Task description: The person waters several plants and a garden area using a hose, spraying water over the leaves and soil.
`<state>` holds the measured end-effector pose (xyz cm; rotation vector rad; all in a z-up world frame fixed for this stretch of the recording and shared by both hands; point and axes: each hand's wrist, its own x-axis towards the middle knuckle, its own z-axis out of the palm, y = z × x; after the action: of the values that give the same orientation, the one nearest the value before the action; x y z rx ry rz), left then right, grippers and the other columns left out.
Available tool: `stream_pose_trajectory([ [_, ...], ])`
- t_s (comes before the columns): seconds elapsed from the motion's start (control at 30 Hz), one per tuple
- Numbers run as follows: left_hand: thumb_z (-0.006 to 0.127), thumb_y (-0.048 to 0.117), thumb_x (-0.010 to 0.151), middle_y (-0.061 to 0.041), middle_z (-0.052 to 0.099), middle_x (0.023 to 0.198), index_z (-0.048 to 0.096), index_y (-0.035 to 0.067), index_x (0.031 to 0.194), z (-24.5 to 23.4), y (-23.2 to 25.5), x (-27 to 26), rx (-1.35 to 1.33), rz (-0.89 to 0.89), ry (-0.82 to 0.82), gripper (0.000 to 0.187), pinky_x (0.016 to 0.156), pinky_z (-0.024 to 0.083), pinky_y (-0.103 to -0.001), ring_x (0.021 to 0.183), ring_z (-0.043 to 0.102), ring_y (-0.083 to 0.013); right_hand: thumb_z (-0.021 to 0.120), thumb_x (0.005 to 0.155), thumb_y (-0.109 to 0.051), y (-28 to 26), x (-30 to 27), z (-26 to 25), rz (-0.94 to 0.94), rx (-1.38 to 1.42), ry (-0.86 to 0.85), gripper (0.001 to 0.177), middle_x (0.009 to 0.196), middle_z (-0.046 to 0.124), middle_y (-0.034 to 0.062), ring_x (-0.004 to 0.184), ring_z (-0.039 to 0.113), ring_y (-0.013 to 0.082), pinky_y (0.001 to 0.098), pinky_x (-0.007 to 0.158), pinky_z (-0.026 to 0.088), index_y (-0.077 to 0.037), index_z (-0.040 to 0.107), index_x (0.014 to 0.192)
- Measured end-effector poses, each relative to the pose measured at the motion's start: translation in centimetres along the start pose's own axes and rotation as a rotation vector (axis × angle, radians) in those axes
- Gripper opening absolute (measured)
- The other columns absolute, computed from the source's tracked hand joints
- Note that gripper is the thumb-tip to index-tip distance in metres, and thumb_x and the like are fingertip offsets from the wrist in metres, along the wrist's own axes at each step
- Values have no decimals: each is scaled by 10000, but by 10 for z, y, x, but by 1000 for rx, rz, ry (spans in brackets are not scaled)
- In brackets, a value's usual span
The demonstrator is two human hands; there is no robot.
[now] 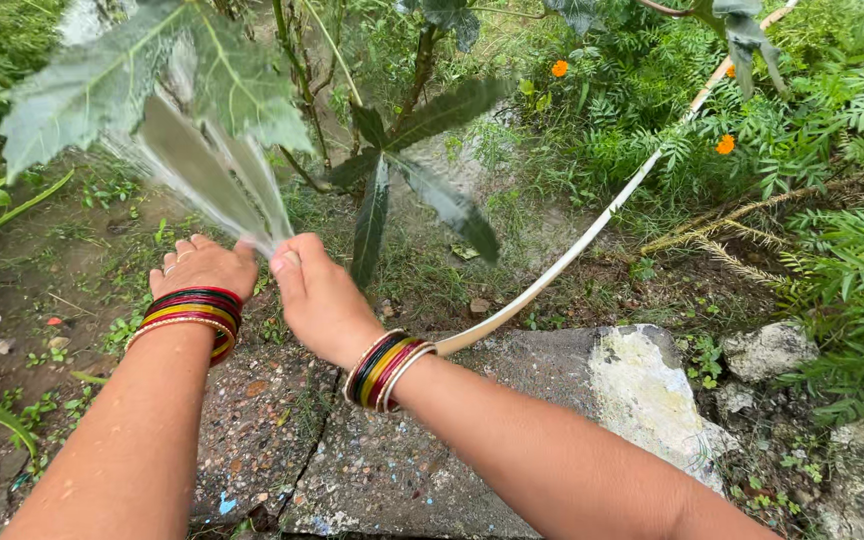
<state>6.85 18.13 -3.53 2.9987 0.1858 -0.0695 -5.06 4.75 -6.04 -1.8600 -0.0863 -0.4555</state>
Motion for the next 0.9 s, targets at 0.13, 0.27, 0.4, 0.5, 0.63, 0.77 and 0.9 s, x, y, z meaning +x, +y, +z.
stream_pose_trajectory([
  [0.13,352,625,1007,-197,310,1627,302,-16,1560,3,4,4,0,28,5,849,1204,220,-538,1496,306,-354,470,1070,-311,16,24,-21,-76,39,124,286,849,700,164,751,711,297,441,714,563,-57,526,1189],
  [0.27,345,624,1016,-202,324,1630,326,-19,1555,5,15,3,-12,58,8,840,1218,226,-528,1504,315,-353,490,1043,-317,19,43,-54,42,57,224,287,784,679,95,666,675,196,390,626,551,-69,541,1177],
  [0.4,343,625,1011,-203,291,1635,320,-12,1548,6,20,1,-17,82,22,834,1213,209,-529,1507,287,-352,471,1053,-326,4,49,-74,188,236,185,286,758,599,57,608,563,164,379,556,496,-79,532,1182],
  [0.5,348,626,1009,-202,295,1636,320,-14,1551,6,17,0,-9,61,11,839,1218,204,-533,1510,288,-348,474,1055,-313,-2,48,-65,81,221,136,275,758,603,43,640,584,152,360,589,515,-74,534,1177],
  [0.63,348,624,1014,-195,322,1636,325,-17,1561,7,7,-1,5,39,-3,843,1226,218,-540,1510,314,-352,475,1071,-298,-6,29,-30,-117,154,41,270,785,630,72,699,644,172,363,651,543,-59,518,1188],
  [0.77,351,609,1018,-206,310,1633,320,-10,1560,9,-3,2,5,41,-9,824,1220,209,-548,1504,305,-361,468,1088,-295,-13,10,-11,-202,148,-21,267,828,664,107,739,676,212,382,713,552,-55,527,1189],
  [0.9,348,618,1016,-203,315,1634,323,-14,1559,13,-1,5,4,30,-21,833,1224,213,-544,1508,308,-357,471,1080,-310,-11,11,-14,-173,111,30,284,821,672,124,728,686,224,396,695,550,-52,529,1184],
])
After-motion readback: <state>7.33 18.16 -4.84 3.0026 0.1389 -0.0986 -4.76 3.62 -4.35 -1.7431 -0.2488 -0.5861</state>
